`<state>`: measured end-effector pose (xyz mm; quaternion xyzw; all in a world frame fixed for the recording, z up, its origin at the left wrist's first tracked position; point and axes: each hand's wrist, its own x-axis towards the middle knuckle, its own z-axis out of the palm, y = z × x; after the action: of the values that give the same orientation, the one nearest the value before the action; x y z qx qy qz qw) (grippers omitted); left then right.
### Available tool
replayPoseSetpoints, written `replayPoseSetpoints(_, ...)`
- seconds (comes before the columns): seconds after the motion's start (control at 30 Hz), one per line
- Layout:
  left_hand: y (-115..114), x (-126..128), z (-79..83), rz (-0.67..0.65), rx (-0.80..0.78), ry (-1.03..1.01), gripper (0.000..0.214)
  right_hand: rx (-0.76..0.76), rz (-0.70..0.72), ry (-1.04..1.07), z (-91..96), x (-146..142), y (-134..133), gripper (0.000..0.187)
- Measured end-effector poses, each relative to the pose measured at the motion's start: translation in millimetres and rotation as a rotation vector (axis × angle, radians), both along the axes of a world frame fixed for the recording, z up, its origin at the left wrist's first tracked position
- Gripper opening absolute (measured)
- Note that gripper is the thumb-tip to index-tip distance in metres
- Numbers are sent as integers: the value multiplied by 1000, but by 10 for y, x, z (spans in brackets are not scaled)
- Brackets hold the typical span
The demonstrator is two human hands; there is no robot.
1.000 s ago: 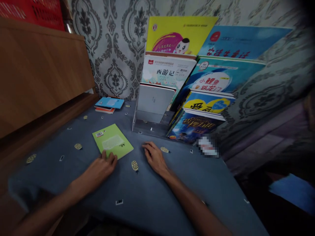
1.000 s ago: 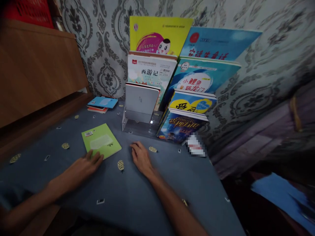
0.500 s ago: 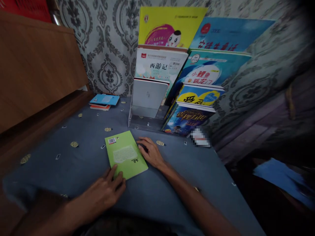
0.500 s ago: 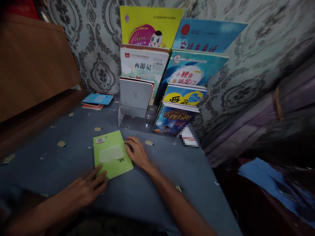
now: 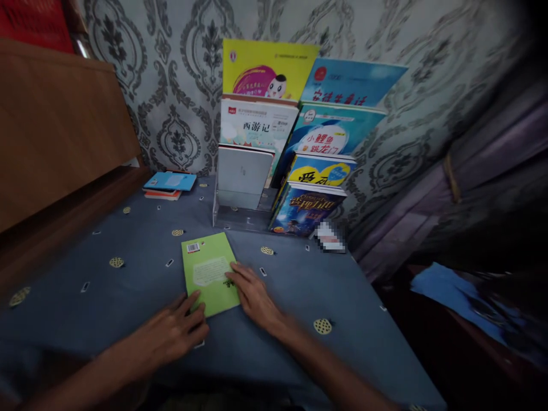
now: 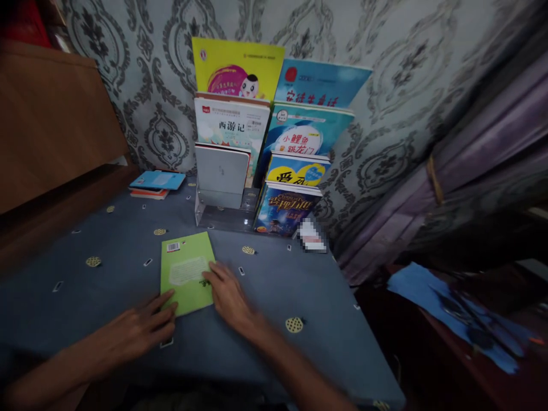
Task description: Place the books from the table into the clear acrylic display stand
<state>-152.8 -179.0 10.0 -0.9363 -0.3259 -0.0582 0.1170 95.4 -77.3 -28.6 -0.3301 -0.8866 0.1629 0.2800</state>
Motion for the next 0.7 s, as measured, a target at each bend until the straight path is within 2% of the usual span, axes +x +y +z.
replayPoseSetpoints(0.1, 88, 24, 75, -12, -96, -19, 19, 14, -43, 58, -56, 126, -99, 48)
replayPoseSetpoints(0.23, 262, 121, 147, -46, -224, -68, 31, 38, -180, 74, -105, 292, -184, 44)
replayPoseSetpoints(0.37, 403, 230, 182, -26, -309, -64, 45, 39, -230, 5, -21, 423, -197, 42)
replayPoseSetpoints(0.5, 587, 271, 277, 20, -400, -127, 24, 41, -255, -80, 164, 426, -70, 33)
replayPoseSetpoints(0.6, 893, 346, 324, 122, -394, -176, 23, 57, -222, -92, 276, 258, 150, 29)
replayPoseSetpoints(0.7, 1274, 475, 273, 349, -267, -179, 35, 54, -178, -126, 303, -9, 411, 37)
